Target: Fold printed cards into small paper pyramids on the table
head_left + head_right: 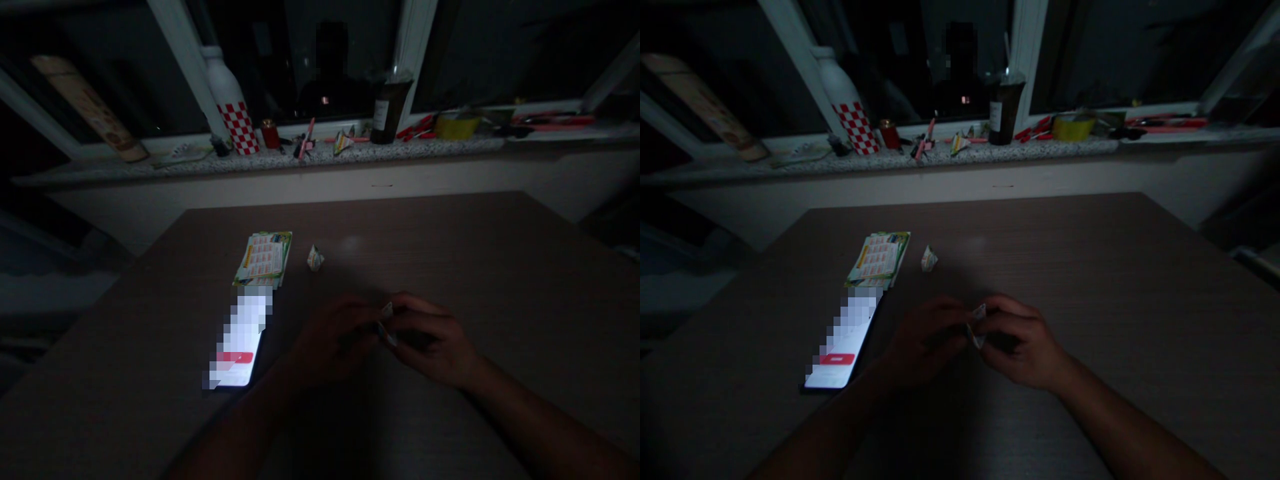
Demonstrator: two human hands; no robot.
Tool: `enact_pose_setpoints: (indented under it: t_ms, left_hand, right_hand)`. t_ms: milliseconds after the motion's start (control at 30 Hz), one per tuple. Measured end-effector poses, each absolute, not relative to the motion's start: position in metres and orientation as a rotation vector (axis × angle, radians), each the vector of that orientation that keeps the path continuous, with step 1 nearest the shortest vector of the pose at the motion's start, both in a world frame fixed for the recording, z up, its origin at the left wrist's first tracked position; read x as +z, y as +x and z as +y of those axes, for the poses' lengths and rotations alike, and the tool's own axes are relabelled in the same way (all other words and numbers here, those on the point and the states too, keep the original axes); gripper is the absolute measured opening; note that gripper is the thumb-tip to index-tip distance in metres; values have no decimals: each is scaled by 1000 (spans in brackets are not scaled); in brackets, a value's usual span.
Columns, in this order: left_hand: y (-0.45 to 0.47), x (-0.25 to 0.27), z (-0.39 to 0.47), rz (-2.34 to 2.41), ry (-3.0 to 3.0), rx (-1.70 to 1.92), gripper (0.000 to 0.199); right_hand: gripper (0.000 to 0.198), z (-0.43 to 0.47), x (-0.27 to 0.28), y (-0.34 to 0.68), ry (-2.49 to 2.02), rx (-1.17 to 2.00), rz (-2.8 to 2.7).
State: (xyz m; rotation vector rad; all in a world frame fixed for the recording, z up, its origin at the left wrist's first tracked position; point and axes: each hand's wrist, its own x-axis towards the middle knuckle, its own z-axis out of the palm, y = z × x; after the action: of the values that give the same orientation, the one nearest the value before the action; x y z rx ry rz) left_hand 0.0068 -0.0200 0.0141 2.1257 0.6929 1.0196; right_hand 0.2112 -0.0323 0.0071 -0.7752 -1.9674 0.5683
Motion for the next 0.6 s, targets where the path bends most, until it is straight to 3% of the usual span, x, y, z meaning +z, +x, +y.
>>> enact_pose_setpoints:
  t_ms: [400,600]
  left_hand:
    - [9,11,-19,721,2227,1097,10]
    - [11,14,-22,777,2180,1155,7]
  right_hand:
    - [18,-33,2,207,-815,747,-1775]
    - [35,-36,-1,205,-940,942,-1577]
